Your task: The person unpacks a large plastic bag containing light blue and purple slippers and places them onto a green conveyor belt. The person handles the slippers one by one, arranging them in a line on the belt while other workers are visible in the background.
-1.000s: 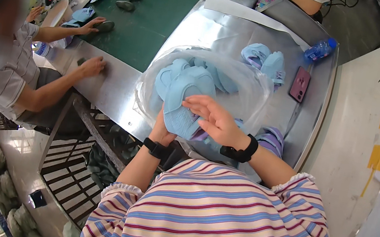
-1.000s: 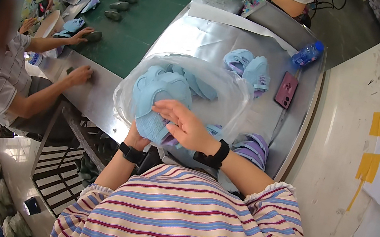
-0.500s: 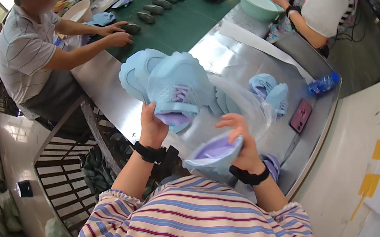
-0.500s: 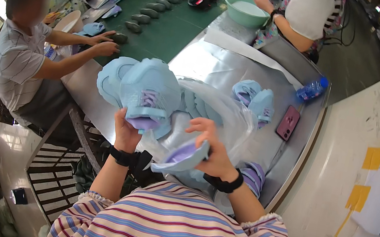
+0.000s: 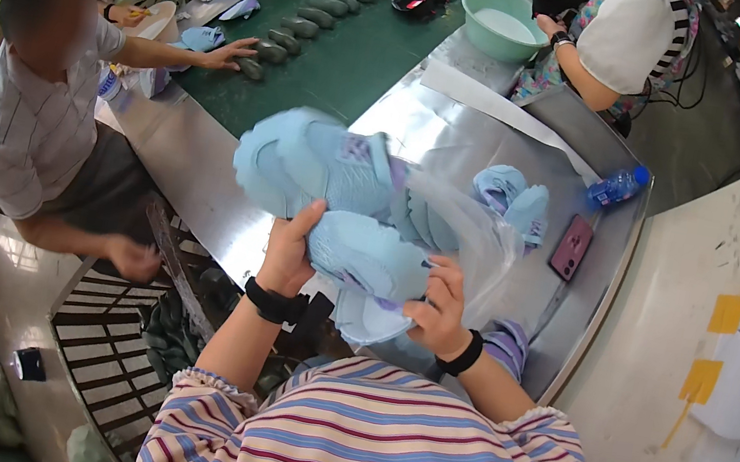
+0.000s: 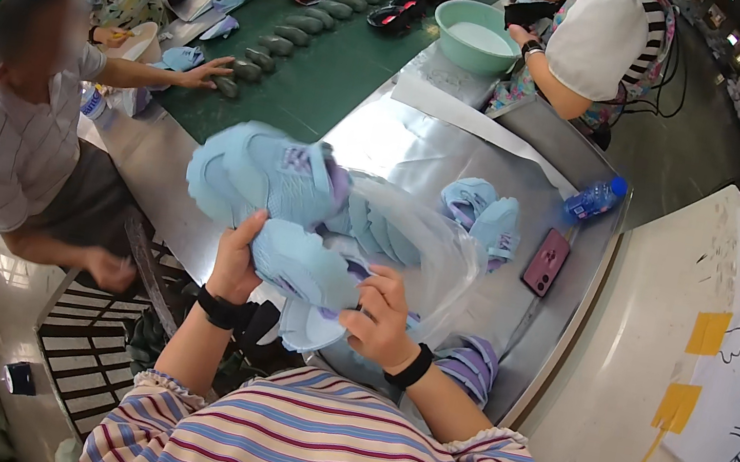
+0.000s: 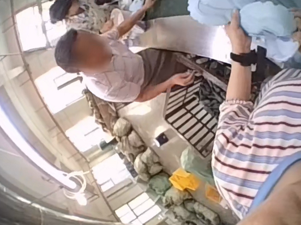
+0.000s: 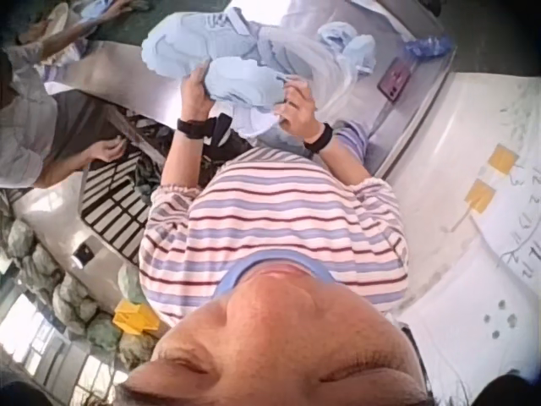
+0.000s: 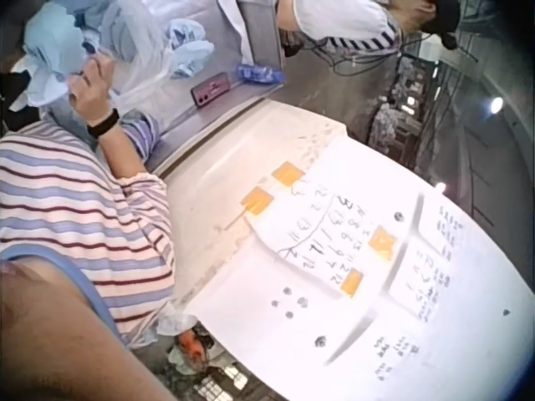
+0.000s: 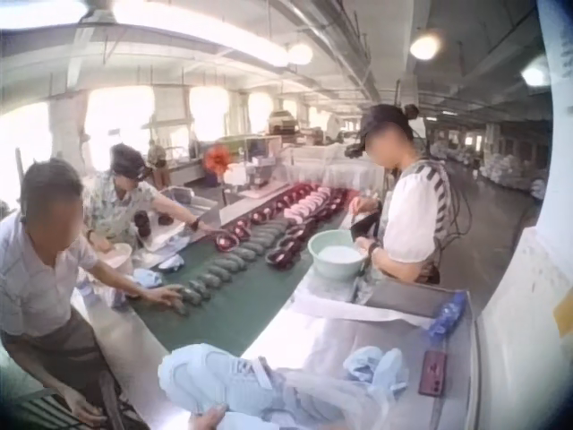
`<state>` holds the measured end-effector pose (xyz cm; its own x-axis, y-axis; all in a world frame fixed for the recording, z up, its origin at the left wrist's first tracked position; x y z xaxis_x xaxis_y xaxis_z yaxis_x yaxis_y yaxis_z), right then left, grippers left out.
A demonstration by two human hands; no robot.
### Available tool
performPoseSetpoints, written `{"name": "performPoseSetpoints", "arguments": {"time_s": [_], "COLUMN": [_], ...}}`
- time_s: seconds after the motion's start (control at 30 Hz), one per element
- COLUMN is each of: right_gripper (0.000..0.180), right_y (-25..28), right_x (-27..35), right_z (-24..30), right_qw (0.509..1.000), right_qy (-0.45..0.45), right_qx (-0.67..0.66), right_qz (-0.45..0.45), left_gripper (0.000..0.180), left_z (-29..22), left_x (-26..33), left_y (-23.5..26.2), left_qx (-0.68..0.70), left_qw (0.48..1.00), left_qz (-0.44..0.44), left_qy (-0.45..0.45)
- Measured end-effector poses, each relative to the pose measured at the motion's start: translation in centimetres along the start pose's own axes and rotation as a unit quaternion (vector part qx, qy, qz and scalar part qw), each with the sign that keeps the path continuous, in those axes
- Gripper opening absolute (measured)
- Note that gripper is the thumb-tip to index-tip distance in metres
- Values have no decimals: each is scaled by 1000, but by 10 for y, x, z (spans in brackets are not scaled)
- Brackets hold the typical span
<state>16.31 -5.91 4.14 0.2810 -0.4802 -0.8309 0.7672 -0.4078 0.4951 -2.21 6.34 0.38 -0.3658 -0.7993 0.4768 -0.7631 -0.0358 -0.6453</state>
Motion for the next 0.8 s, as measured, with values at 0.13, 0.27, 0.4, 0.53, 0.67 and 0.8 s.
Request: {"name": "performPoseSetpoints", "arguments": {"time_s": [0.13,0.27,0.4,0.53,0.67,0.8], "right_gripper": [46,73,97,104,90,72], "right_y": [-5,1,37,35,-7,-1], "right_x": [-19,-15,-6,-23,-9,-17], "right_z": [-3,-12,-59,-78,-59,-27], "right_qw": [974,882,728,707,819,927], "right_qy": [-155,-347,-421,-446,-383,-144], "right_qx": [-162,-317,-531,-548,-421,-345], "right_qz": [31,-24,-101,31,78,14], "left_gripper": [46,48,53,46,28,28], "left_z": [8,1,-33,-28,-13,-24], "left_x": [-5,-8,-1,21,13,5], "left_y": [23,24,14,-34,-47,-34], "left_qx": [-72,-127,-217,-330,-191,-104], "left_qw": [997,985,964,919,972,973], "left_qz": [1,43,102,202,5,5], "left_qy": [-29,-111,-115,-77,-135,-208]}}
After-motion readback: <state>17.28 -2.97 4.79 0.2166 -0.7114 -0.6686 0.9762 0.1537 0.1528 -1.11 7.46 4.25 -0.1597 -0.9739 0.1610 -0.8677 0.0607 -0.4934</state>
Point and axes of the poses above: each hand's wrist, its own x-axis away from the middle knuckle, its own y-axis out of the back of the hand, z = x × y, the point moved 4 cm from there along -x, towards the middle knuckle, and after that the axes turned 8 degrees about y, right-handed, at the moved point
